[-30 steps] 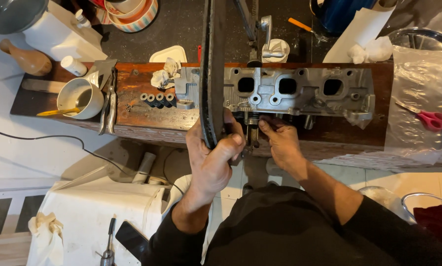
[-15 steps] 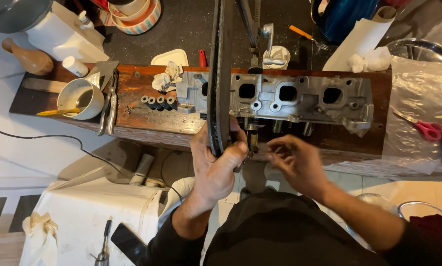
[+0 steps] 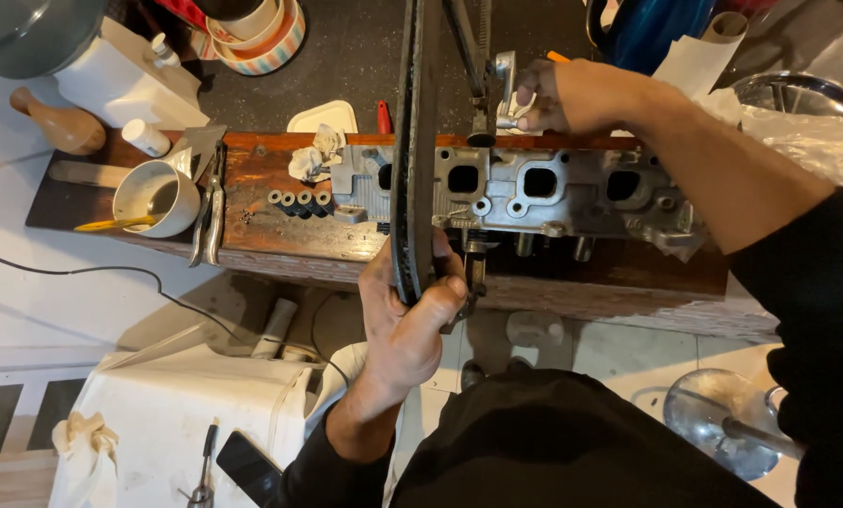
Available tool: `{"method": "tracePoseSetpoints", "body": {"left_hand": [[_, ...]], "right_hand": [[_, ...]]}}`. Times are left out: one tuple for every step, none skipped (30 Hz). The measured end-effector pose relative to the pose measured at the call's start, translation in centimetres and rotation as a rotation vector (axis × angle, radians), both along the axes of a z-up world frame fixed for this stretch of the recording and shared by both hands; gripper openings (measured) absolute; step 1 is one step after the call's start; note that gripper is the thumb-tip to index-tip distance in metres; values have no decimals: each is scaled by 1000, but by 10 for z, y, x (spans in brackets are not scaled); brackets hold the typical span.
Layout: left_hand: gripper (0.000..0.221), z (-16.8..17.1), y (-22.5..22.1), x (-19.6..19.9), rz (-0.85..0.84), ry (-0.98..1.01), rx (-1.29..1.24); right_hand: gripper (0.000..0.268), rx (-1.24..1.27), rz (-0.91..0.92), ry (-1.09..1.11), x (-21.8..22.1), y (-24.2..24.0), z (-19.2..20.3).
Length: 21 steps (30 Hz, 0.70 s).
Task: Assembling valve springs onto an engine cylinder head using a spring compressor tool.
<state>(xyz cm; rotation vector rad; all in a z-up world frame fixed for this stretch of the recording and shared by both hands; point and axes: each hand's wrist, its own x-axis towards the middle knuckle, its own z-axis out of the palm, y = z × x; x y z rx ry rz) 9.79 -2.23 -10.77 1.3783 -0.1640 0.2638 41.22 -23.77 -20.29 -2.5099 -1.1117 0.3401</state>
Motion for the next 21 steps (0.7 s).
{"method": "tracePoseSetpoints", "body": {"left_hand": [[26,0,0,1,-5,-4,-1],[25,0,0,1,-9,-8,-2],[25,0,1,1,-8,-5,-1],[26,-1,1,1,-8,-3,0],[26,-1,1,0,-7,-1,1],[26,-1,1,1,-7,0,2],[26,-1,1,1,-19,-6,-8],[25,-1,1,2,-32,-12,-19],[25,0,1,1,-32,-11,-18],[25,2,1,1,-10,-18,41],[26,4,0,1,12,-25,101],[26,4,0,2,13,-24,101],[25,4,0,2,-1,-28,72],[24,4,0,2,-14,-34,43],[24,2,0,2,-12,-33,44],[23,0,0,3,-36,-51,27],[22,-2,0,4,-61,-70,9],[22,-1,-1,4,-60,-71,9],[21,0,-2,4,-60,-72,-2],[19,1,-4,4,-60,-74,-12],[19,4,-4,3,-60,-75,-11]], "right_hand": [[42,-39,-16,-8,1,3,2],[44,-78,-33,-17,2,6,3],[44,-77,-32,-14,1,8,7],[44,-34,-57,18,-1,8,12],[45,8,-82,50,-2,9,17],[45,10,-83,51,-3,12,24],[49,-2,-116,62,-4,16,32],[54,-15,-149,74,-6,19,39],[54,-14,-149,76,-2,20,40],[52,-4,-156,48,1,21,42],[50,6,-163,20,5,21,43],[50,6,-162,21,1,22,53],[44,72,-163,61,-3,23,63],[38,139,-163,100,-8,24,72],[38,140,-161,101,-9,25,77],[35,160,-168,118,-10,26,82],[32,181,-176,135,-11,27,88],[32,181,-175,134,0,23,78],[31,253,-145,106,11,19,69],[30,326,-115,78,23,15,60],[30,326,-115,77,25,18,63]]}}
